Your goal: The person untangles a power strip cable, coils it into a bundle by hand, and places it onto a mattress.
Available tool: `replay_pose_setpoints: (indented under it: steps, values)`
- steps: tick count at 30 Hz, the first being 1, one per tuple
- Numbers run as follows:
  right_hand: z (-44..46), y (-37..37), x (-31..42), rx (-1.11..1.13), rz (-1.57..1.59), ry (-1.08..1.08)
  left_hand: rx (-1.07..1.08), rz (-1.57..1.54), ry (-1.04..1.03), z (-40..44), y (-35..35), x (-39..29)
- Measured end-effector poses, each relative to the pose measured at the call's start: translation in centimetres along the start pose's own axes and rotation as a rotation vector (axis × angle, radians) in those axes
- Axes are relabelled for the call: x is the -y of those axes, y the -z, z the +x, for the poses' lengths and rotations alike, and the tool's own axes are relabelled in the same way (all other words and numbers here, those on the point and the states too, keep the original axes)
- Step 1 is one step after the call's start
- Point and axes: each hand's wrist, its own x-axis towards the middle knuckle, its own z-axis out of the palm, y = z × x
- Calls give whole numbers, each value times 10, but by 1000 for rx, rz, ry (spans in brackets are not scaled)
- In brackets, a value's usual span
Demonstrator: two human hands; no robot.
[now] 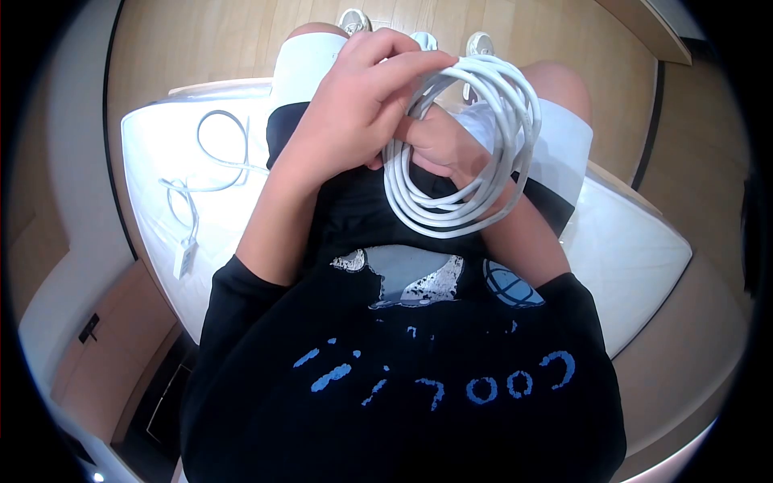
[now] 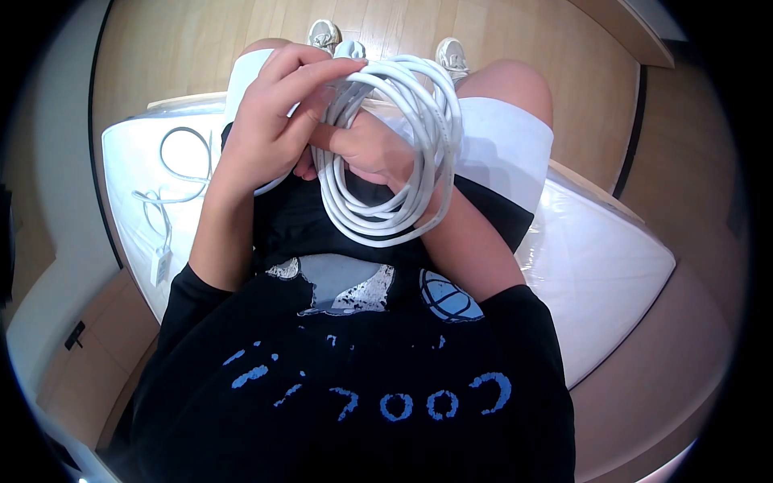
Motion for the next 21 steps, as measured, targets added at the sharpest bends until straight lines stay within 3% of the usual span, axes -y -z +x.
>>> replay_pose_setpoints:
  steps: [2, 5, 11, 14, 18, 21]
  values:
    - [-2, -2, 11, 11, -79, -28, -65, 120, -106, 1, -4, -1]
    - [-7, -9, 27, -50, -156, -141, -67, 162, -102, -1, -5, 1]
    - [-1, -3, 8, -191, 42, -98, 0, 142, 104, -10, -1, -9]
    - [-8, -8, 24, -273, 50, -50, -170, 299, -12, -26, -10, -24]
    - [-5, 13, 23, -227, 84, 6, 72, 66, -144, -66, -14, -42]
    - [-5, 15, 23, -283, 133, 12, 116, 262, -357, -81, -37, -41]
